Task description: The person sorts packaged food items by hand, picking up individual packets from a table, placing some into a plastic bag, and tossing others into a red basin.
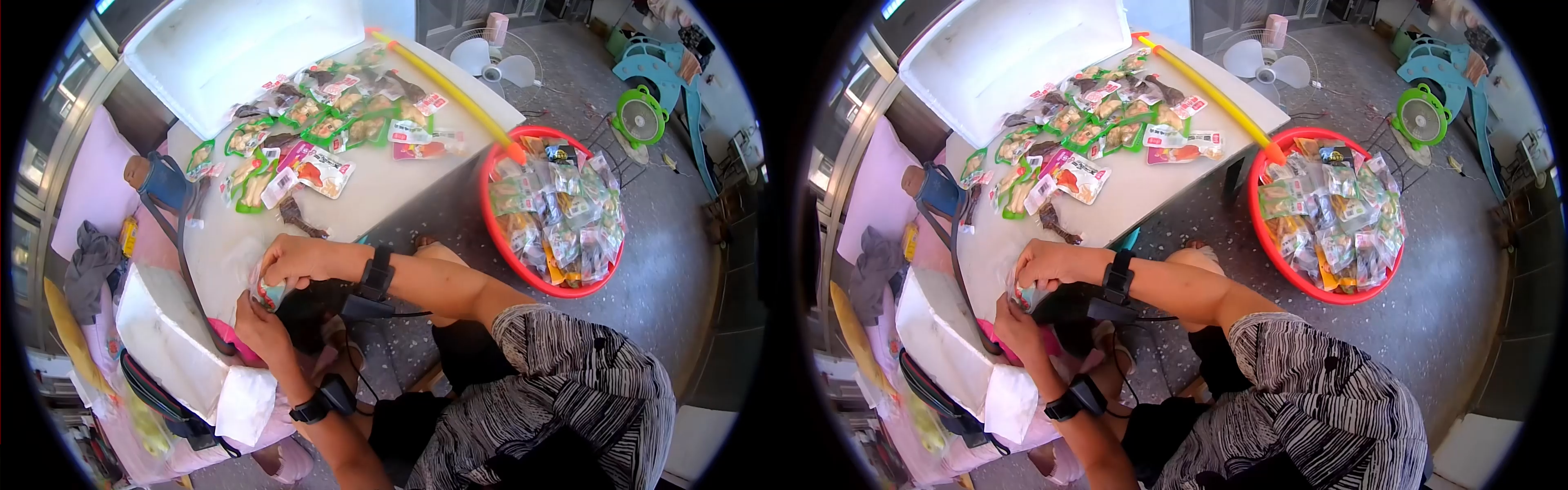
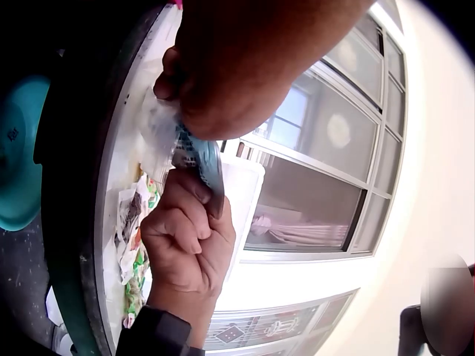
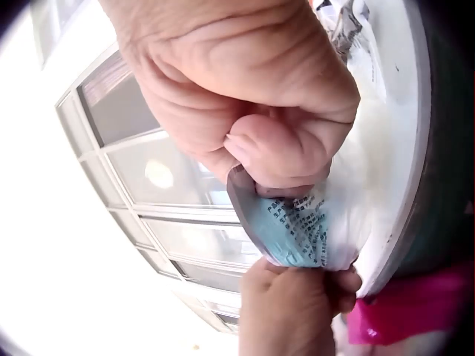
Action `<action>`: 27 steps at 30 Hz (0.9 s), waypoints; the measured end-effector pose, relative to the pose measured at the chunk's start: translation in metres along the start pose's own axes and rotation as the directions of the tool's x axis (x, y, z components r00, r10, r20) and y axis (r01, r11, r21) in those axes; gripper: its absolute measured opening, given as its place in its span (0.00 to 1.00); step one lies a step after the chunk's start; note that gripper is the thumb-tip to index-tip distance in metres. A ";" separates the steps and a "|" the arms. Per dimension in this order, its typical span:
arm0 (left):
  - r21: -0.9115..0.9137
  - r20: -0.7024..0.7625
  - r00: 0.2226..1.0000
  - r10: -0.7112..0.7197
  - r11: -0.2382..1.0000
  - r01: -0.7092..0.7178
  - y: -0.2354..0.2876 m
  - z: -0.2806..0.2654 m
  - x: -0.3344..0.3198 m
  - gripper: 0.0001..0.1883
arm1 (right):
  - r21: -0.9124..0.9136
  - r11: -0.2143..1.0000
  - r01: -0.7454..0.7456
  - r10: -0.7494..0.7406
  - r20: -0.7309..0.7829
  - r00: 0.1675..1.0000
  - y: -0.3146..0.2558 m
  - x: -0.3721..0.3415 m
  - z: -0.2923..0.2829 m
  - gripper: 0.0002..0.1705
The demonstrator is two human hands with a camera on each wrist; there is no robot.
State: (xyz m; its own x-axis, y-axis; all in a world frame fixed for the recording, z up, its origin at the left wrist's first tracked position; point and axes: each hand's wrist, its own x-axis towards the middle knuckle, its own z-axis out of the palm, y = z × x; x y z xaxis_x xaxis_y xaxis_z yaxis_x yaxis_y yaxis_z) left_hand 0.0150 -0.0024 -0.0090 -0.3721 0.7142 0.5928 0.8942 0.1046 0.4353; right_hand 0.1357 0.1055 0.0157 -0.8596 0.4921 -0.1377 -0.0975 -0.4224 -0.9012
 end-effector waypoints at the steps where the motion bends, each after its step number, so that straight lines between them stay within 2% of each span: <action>1: -0.008 0.009 1.000 -0.014 1.000 0.014 0.001 -0.001 0.001 0.12 | -0.013 1.000 -0.022 0.023 0.028 0.999 -0.001 -0.001 -0.002 0.05; 3: -0.026 0.026 0.999 -0.043 0.999 0.044 0.003 -0.004 0.001 0.12 | -0.043 0.997 -0.068 0.071 0.083 0.994 -0.004 -0.003 -0.006 0.08; 6: 0.025 -0.034 0.997 -0.071 0.997 0.072 0.003 -0.008 0.003 0.12 | -0.171 0.985 -0.022 0.051 0.169 0.984 -0.011 -0.018 -0.001 0.11; 9: 0.079 -0.130 0.988 -0.087 0.992 0.098 -0.015 -0.017 0.008 0.13 | -0.295 0.952 0.086 0.080 0.507 0.858 -0.030 -0.035 -0.003 0.12; 12: 0.049 -0.139 0.987 -0.078 0.995 0.086 -0.016 -0.021 0.005 0.13 | -0.181 0.975 0.127 -0.012 0.531 0.847 -0.032 -0.038 -0.009 0.14; 13: 0.120 -0.131 0.988 -0.087 0.987 0.103 -0.015 -0.021 0.004 0.13 | -0.198 0.971 0.135 -0.012 0.525 0.851 -0.034 -0.041 -0.008 0.14; 15: 0.076 -0.158 0.987 -0.041 0.996 0.054 -0.016 -0.020 0.005 0.13 | -0.237 0.958 0.163 -0.017 0.520 0.854 -0.042 -0.041 -0.004 0.13; 16: 0.050 -0.167 0.985 -0.028 0.998 0.037 -0.017 -0.021 0.006 0.13 | -0.256 0.911 0.324 -0.167 0.488 0.857 -0.035 -0.032 -0.002 0.12; 17: -0.026 -0.162 0.983 -0.087 0.996 0.084 -0.014 -0.021 0.005 0.12 | -0.279 0.837 0.471 -0.317 0.455 0.833 -0.020 -0.021 -0.003 0.11; 19: -0.256 -0.068 0.978 -0.197 0.951 0.174 -0.012 -0.018 0.001 0.12 | -0.352 0.751 0.558 -0.437 0.370 0.820 -0.001 -0.002 -0.007 0.08; 20: -0.334 0.005 0.971 -0.238 0.915 0.226 -0.007 -0.017 0.000 0.13 | -0.235 0.861 0.451 -0.395 0.251 0.884 0.004 0.000 -0.008 0.09; 21: -0.318 0.034 0.968 -0.249 0.915 0.247 -0.006 -0.015 -0.001 0.11 | -0.099 0.936 0.337 -0.323 0.136 0.937 -0.004 -0.008 -0.002 0.09; 22: -0.358 0.053 0.967 -0.247 0.900 0.250 -0.016 -0.008 -0.002 0.09 | 0.048 0.974 0.221 -0.223 0.035 0.974 -0.008 -0.012 0.003 0.09; 23: -0.332 0.082 0.956 -0.282 0.897 0.293 -0.018 -0.006 -0.003 0.09 | 0.200 0.956 0.217 -0.220 -0.006 0.975 -0.006 -0.009 0.008 0.09; 24: -0.304 0.110 0.943 -0.315 0.892 0.334 -0.015 -0.005 -0.002 0.09 | 0.429 0.894 0.126 -0.149 0.021 0.989 -0.005 -0.007 0.010 0.08; 25: -0.262 0.068 0.949 -0.309 0.912 0.316 -0.013 -0.006 0.000 0.09 | 0.632 0.775 0.025 -0.084 0.063 0.995 -0.004 -0.007 0.010 0.08; 26: -0.219 0.027 0.953 -0.302 0.928 0.300 -0.009 -0.009 0.003 0.08 | 0.792 0.606 -0.078 -0.027 0.118 0.993 -0.003 -0.007 0.010 0.07; 27: -0.177 -0.015 0.955 -0.295 0.941 0.288 -0.009 -0.010 0.004 0.08 | 0.756 0.616 -0.222 0.024 0.263 0.964 -0.003 -0.009 0.009 0.06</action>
State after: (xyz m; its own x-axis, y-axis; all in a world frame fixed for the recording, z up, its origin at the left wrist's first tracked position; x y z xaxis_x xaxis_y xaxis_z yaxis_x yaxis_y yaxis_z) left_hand 0.0032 -0.0075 -0.0031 -0.6231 0.6410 0.4483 0.6906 0.1818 0.7000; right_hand 0.1392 0.0960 0.0234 -0.9634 0.2641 -0.0464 -0.2487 -0.9447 -0.2135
